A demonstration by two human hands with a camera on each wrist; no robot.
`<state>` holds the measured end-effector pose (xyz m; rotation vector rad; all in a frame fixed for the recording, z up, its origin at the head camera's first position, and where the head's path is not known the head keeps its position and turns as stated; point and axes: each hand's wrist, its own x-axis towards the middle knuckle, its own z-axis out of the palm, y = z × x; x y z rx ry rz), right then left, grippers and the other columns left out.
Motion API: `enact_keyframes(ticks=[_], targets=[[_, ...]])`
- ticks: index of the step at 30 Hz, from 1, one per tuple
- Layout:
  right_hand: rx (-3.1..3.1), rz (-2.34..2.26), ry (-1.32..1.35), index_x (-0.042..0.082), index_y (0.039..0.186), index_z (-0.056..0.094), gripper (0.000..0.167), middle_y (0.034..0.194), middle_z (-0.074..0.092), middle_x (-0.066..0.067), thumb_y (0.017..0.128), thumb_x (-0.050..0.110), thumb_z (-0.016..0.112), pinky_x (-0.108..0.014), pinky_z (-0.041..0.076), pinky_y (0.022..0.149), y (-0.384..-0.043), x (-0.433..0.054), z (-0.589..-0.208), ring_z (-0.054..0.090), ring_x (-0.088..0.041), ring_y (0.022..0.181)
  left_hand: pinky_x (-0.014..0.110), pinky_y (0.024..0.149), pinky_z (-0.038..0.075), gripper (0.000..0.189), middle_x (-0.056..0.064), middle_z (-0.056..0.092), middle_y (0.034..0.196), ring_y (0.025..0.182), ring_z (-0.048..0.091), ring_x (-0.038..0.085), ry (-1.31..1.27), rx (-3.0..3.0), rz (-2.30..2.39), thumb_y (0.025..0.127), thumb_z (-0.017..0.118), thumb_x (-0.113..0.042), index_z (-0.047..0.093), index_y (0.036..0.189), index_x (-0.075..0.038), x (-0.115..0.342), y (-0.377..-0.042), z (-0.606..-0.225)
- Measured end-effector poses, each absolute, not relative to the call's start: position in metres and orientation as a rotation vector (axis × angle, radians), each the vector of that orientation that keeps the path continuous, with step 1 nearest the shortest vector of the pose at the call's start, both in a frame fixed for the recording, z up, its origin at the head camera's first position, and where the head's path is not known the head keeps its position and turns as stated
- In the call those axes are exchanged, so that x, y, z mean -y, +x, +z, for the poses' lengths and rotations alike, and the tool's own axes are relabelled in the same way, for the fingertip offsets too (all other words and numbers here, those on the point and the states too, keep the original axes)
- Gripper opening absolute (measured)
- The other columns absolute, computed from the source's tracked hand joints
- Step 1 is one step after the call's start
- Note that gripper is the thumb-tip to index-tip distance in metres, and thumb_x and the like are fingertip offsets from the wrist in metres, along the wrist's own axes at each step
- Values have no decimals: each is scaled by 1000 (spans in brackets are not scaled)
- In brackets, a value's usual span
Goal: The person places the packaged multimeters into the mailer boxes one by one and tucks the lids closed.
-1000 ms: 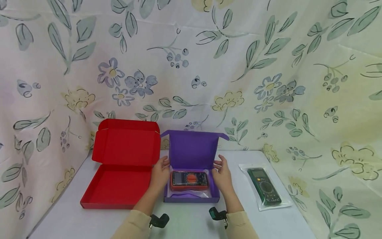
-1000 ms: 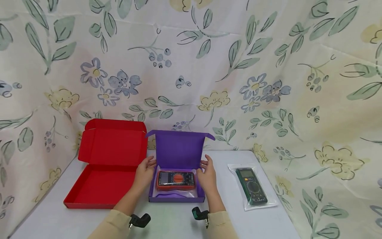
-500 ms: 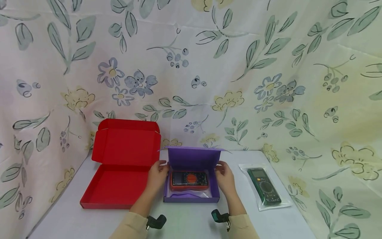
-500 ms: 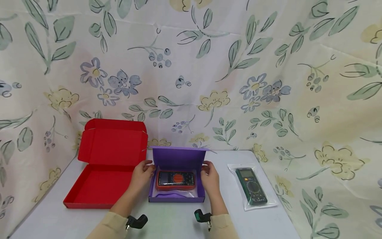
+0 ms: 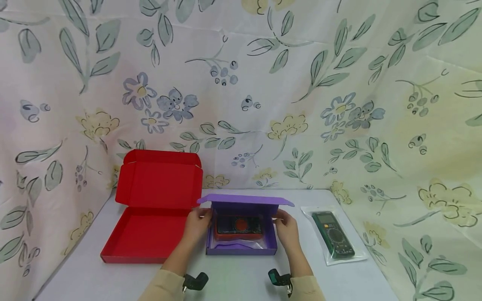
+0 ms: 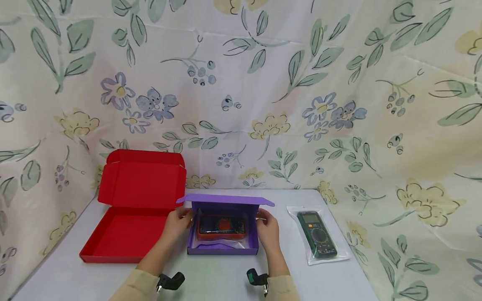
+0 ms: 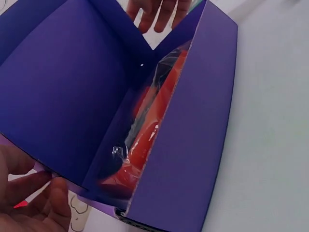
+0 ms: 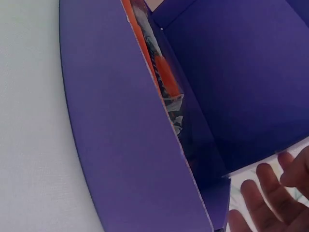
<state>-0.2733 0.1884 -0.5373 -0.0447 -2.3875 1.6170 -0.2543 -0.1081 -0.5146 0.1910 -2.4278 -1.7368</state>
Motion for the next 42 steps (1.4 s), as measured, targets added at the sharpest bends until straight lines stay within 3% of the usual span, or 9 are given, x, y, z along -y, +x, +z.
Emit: enact_keyframes(ticks=[5,11,14,20,27,31,36,39,42], targets=[[2379,1646,-106,-15,115,67,29,101,71,-26,94,-6,49,-30,57,74,-267,-190,-539,72,-33,86,35,71,59,22,23,71,100,80,66,26,141,2335,-1729,99,62,-2,70,115,10,111,-252,-522],[2432,1649,-128,-11,113,66,26,87,69,-19,93,-8,50,-36,58,73,-261,-196,-542,67,-26,77,28,58,52,10,17,66,76,65,58,22,45,2316,-1697,91,63,10,72,95,8,117,-253,-530],[2449,1675,-153,-10,106,66,20,80,66,-14,93,-6,52,-35,56,71,-261,-199,-543,64,-24,74,27,54,48,12,12,62,68,61,55,20,71,2327,-1744,92,60,10,72,95,9,120,-253,-530],[2375,1894,-253,-8,103,66,17,83,64,-18,99,3,54,-31,54,63,-266,-203,-546,58,-22,70,33,61,49,32,10,63,79,67,57,24,325,2267,-2052,105,58,-22,73,122,2,121,-254,-525],[2252,2211,-321,6,85,65,19,76,58,-9,99,13,55,-32,50,59,-268,-204,-547,52,-19,66,34,68,51,51,11,68,93,76,60,25,404,2283,-2152,105,53,-46,71,126,-3,124,-251,-517],[2231,2318,-328,10,70,62,38,66,54,-6,102,30,55,-31,42,55,-270,-206,-544,46,-18,61,35,71,51,57,14,71,112,80,62,26,339,2323,-2152,105,50,-50,69,130,-3,128,-248,-515],[2288,2322,-334,13,61,61,61,61,53,-2,105,54,47,-28,38,53,-269,-208,-544,42,-15,57,41,81,54,66,14,70,124,102,63,30,316,2380,-2175,100,52,-60,68,133,-5,133,-245,-515],[2308,2311,-350,10,67,63,64,64,53,-3,104,59,45,-30,41,57,-268,-210,-545,44,-17,61,46,86,54,68,14,70,125,112,61,33,320,2392,-2206,98,56,-61,67,134,-4,136,-245,-517],[2338,2292,-353,-2,96,74,71,78,61,-6,105,60,40,-36,48,67,-267,-213,-547,53,-20,74,47,88,54,67,15,69,126,114,62,34,332,2401,-2230,97,58,-59,67,134,-4,137,-245,-519]])
